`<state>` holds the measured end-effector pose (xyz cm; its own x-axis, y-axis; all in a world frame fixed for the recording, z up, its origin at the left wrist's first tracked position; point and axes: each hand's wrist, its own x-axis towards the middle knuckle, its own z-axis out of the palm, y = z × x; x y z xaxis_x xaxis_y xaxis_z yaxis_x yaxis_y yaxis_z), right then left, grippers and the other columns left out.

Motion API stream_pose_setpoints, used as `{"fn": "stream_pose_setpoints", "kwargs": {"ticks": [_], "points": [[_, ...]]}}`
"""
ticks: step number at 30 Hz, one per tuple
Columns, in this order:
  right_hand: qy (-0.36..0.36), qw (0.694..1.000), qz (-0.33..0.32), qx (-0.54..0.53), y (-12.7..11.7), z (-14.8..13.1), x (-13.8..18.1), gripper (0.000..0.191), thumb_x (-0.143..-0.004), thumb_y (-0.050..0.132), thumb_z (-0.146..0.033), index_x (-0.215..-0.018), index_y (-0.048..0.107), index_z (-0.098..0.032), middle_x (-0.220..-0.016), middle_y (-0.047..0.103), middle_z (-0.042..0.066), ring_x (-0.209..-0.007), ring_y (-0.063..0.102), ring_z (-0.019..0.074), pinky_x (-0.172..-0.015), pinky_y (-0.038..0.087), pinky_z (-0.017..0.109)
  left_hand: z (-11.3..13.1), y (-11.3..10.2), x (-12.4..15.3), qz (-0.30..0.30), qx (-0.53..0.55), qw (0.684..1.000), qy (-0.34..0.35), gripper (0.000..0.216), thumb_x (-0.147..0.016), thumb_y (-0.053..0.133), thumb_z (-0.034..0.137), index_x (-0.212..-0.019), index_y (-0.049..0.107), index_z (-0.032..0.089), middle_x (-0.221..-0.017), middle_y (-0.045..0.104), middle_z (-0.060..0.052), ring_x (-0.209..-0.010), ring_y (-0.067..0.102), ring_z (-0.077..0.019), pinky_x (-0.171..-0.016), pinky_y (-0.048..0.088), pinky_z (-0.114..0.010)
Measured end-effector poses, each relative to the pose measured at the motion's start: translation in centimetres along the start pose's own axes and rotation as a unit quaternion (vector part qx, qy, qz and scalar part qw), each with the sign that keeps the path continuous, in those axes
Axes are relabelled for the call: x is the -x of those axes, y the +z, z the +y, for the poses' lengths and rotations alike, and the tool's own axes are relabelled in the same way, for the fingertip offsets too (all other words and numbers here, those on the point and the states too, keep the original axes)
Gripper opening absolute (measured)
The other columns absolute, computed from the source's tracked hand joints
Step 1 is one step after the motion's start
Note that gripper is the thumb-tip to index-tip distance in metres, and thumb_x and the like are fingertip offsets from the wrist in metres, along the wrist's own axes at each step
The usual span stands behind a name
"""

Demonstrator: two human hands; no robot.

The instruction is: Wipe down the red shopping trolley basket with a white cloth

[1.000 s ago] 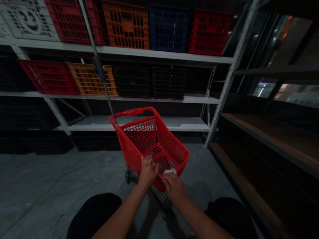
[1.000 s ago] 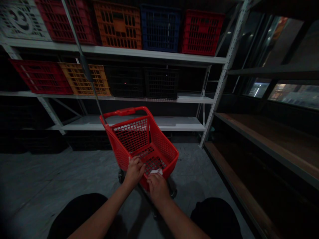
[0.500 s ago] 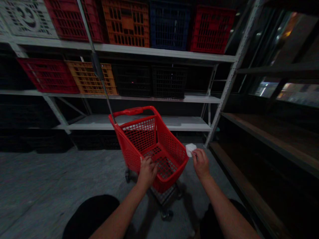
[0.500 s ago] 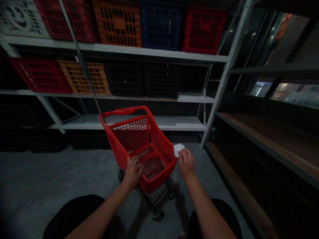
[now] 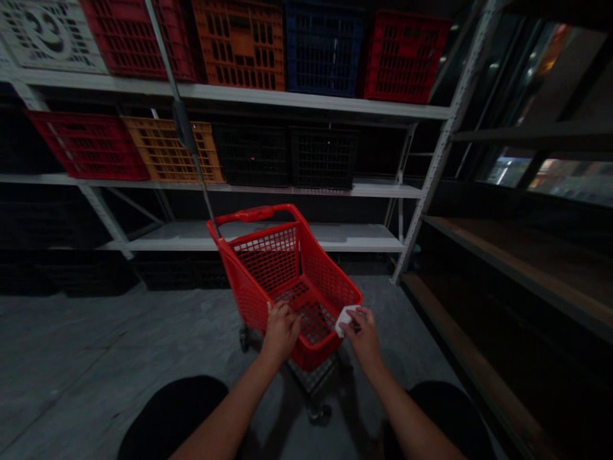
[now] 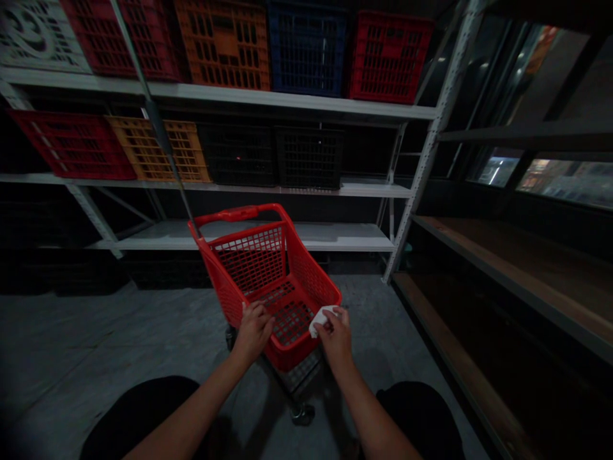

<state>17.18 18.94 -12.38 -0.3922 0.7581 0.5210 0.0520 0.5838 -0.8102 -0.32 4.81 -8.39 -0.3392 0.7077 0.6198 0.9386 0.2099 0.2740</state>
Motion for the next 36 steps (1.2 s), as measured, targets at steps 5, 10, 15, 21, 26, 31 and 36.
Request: {"fn": "stream_pose_setpoints", "kwargs": {"ticks": [5,10,15,21,26,31,36], "points": [[0.04,0.997,-0.013,0.069,-0.1,-0.8,-1.3,0.016,-0.067,0.062,-0.025,-0.079,0.065,-0.015,-0.073,0.056,0.003,-0.061,0.055,0.0148,-0.06,0.047,0.028,-0.1,0.3,0.0,-0.005,0.002,1.0,-0.002,0.029,-0.082,0.041,0.025,-0.062,0.061,0.02,-0.073,0.05,-0.002,-0.102,0.045,-0.023,-0.103,0.014,-0.059],[-0.008,0.991,-0.085,0.103,1.3,-4.0,0.7,0.013,-0.074,0.053,-0.018,-0.07,0.065,-0.017,-0.072,0.058,0.003,-0.069,0.056,0.0158,-0.066,0.044,0.026,-0.4,0.6,-0.1,0.02,-0.002,1.0,0.003,0.028,-0.081,0.042,0.024,-0.061,0.061,0.02,-0.072,0.05,-0.003,-0.102,0.044,-0.0232,-0.102,0.02,-0.057],[-0.072,0.985,-0.116,0.104,2.0,-4.9,1.8,0.018,-0.077,0.048,-0.014,-0.074,0.065,-0.019,-0.076,0.056,0.004,-0.072,0.055,0.0144,-0.068,0.044,0.024,-0.7,0.3,0.0,0.014,-0.005,1.0,0.013,0.028,-0.081,0.042,0.025,-0.061,0.061,0.02,-0.071,0.05,-0.003,-0.098,0.046,-0.0221,-0.102,0.021,-0.056],[-0.079,0.982,-0.043,0.165,-0.9,-1.4,-3.0,0.023,-0.077,0.044,-0.017,-0.071,0.066,-0.016,-0.074,0.053,0.005,-0.068,0.052,0.0153,-0.066,0.046,0.026,-0.6,0.1,0.2,-0.003,-0.01,1.0,0.01,0.03,-0.082,0.041,0.026,-0.059,0.059,0.021,-0.071,0.051,-0.002,-0.094,0.047,-0.021,-0.103,0.015,-0.058],[-0.079,0.979,-0.056,0.177,-0.7,-1.0,-1.6,0.026,-0.075,0.058,-0.034,-0.091,0.067,-0.017,-0.101,0.052,0.011,-0.087,0.055,0.0198,-0.079,0.047,0.031,-0.7,0.3,0.3,0.016,0.0,1.0,0.001,0.029,-0.081,0.042,0.025,-0.059,0.06,0.02,-0.073,0.052,-0.002,-0.097,0.047,-0.0215,-0.104,0.015,-0.058],[-0.084,0.983,-0.045,0.158,0.0,-0.7,-1.3,0.019,-0.078,0.054,-0.027,-0.084,0.069,-0.018,-0.099,0.054,0.01,-0.09,0.055,0.02,-0.082,0.047,0.033,-1.0,0.0,0.4,0.007,-0.006,1.0,0.003,0.029,-0.082,0.041,0.025,-0.061,0.06,0.02,-0.073,0.052,-0.002,-0.1,0.046,-0.0218,-0.104,0.013,-0.057],[-0.09,0.988,-0.025,0.127,-0.7,-0.2,-3.5,0.019,-0.08,0.047,-0.021,-0.072,0.064,-0.017,-0.081,0.056,0.006,-0.075,0.055,0.0169,-0.075,0.048,0.032,-1.3,0.0,0.4,0.0,0.001,1.0,0.009,0.027,-0.081,0.042,0.025,-0.06,0.059,0.021,-0.072,0.053,-0.003,-0.099,0.047,-0.0223,-0.104,0.013,-0.058]]}}
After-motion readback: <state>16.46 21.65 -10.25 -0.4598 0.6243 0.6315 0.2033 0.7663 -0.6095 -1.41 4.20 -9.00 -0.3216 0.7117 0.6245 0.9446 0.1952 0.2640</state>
